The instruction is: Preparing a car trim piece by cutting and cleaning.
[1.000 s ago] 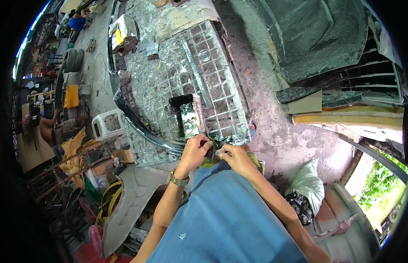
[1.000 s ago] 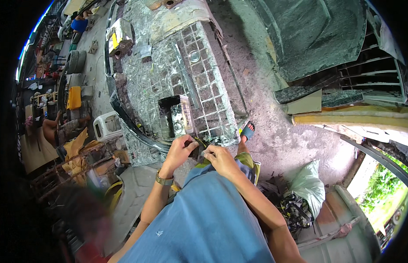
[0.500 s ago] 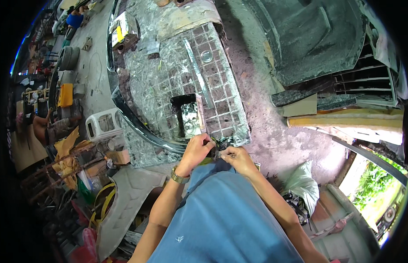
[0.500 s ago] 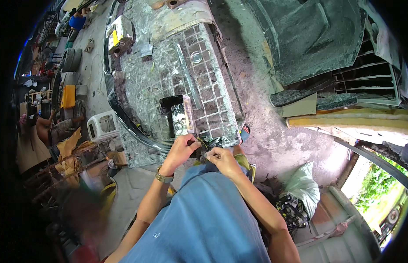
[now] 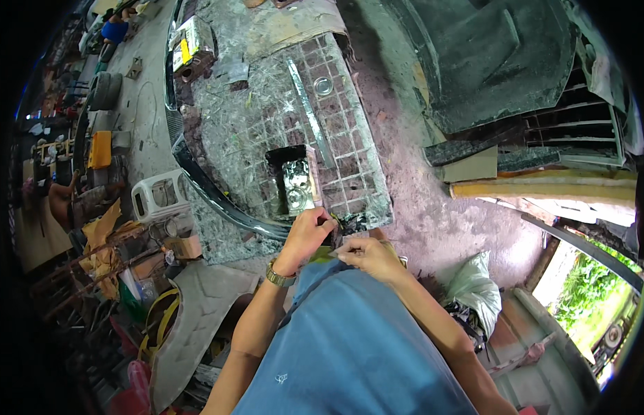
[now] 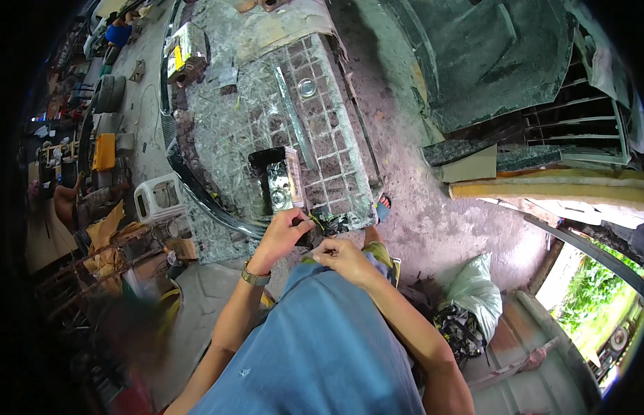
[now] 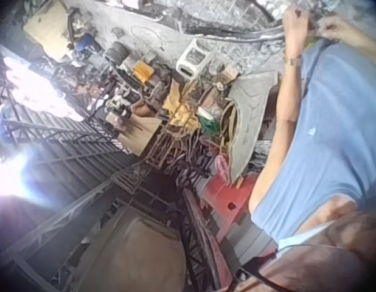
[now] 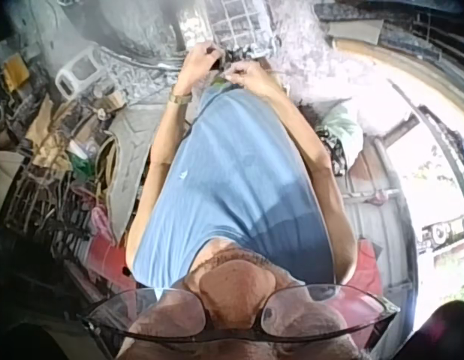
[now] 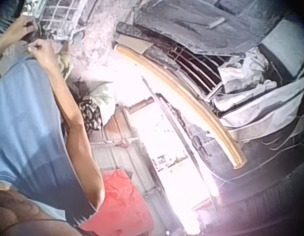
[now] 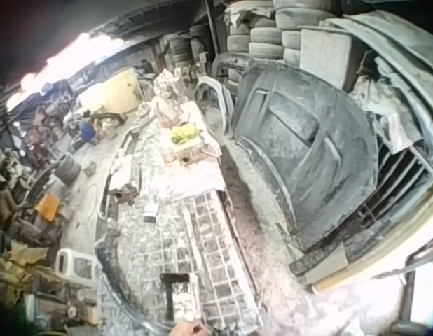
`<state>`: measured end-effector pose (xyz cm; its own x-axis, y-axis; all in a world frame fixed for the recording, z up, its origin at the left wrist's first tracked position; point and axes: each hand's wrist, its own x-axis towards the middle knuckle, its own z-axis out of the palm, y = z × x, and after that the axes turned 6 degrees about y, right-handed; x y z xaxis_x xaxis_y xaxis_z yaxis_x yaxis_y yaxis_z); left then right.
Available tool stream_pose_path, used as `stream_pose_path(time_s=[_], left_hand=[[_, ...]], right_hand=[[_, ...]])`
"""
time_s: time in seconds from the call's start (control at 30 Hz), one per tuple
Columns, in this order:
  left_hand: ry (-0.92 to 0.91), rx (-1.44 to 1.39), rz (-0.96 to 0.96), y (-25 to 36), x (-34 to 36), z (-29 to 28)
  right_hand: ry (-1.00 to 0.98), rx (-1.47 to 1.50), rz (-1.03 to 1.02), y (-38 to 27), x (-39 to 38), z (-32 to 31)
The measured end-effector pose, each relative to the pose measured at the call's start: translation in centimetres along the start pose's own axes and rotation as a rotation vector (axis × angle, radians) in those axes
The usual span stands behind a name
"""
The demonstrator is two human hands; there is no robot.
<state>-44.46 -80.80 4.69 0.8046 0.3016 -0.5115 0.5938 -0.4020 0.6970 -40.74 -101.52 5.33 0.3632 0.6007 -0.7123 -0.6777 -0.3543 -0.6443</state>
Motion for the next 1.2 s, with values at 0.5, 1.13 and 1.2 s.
stream_pose_path(time_s=[0.5,1.13,1.2], left_hand=[[0.104,-0.383,0.197,-1.5,-5.0,-1.4],[-0.028,-0.588,-0.007,-1.4,-2.3,-1.1],[-0.041,-0.626,-0.002,-1.2,-2.2,-1.2]], right_hand=[[0.323,0.009,-0.165,3.7,-1.9,-8.3],[0.197,-0.417,-0.306,-0.9,2.0,-0.3],[0.18,-0.366,-0.289,-0.5,2.2,-0.4]])
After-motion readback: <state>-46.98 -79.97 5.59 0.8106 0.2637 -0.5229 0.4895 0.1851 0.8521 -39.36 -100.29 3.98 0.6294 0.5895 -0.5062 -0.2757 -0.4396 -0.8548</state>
